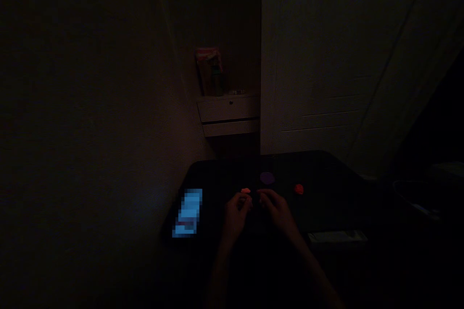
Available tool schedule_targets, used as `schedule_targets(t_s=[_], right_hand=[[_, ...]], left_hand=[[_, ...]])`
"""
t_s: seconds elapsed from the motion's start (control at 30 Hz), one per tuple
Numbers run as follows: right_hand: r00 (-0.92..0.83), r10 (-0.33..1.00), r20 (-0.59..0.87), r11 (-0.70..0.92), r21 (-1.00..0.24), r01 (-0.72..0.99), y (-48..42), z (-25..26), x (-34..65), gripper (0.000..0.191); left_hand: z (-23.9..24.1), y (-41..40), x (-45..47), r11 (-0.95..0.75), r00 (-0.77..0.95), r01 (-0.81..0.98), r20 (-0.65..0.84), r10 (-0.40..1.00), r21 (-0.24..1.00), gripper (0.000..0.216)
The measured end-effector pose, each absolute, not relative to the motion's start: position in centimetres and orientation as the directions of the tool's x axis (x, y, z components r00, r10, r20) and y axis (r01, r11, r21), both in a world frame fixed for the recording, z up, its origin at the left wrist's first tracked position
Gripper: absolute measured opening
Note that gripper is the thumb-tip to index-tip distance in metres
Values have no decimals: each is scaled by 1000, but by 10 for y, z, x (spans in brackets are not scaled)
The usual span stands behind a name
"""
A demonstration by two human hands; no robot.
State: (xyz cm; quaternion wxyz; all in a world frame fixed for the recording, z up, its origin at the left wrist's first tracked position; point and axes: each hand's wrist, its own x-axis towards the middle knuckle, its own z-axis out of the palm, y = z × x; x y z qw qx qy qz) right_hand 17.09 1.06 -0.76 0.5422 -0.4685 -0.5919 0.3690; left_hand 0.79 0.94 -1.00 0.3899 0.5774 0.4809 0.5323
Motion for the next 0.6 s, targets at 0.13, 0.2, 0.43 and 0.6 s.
schedule_targets(t_s=[0.13, 0.2, 0.43, 0.6], right_hand=[[37, 959, 282, 275, -953, 129, 11, -9, 170, 42], [39, 957, 288, 281, -951, 131, 12, -10, 170, 41], [35, 960, 277, 272, -956, 114, 12, -9, 171, 40], [25, 957, 289, 285, -953, 104, 10, -7, 171, 35]], left_hand=[[-11, 11, 7, -241, -32, 154, 248, 968, 958, 39], [-12, 11, 7, -243, -31, 162, 251, 967, 956, 40], [-10, 9, 8, -229, -37, 173, 239, 970, 958, 39], [-11, 10, 8, -233, -41, 176, 244, 969, 956, 39]])
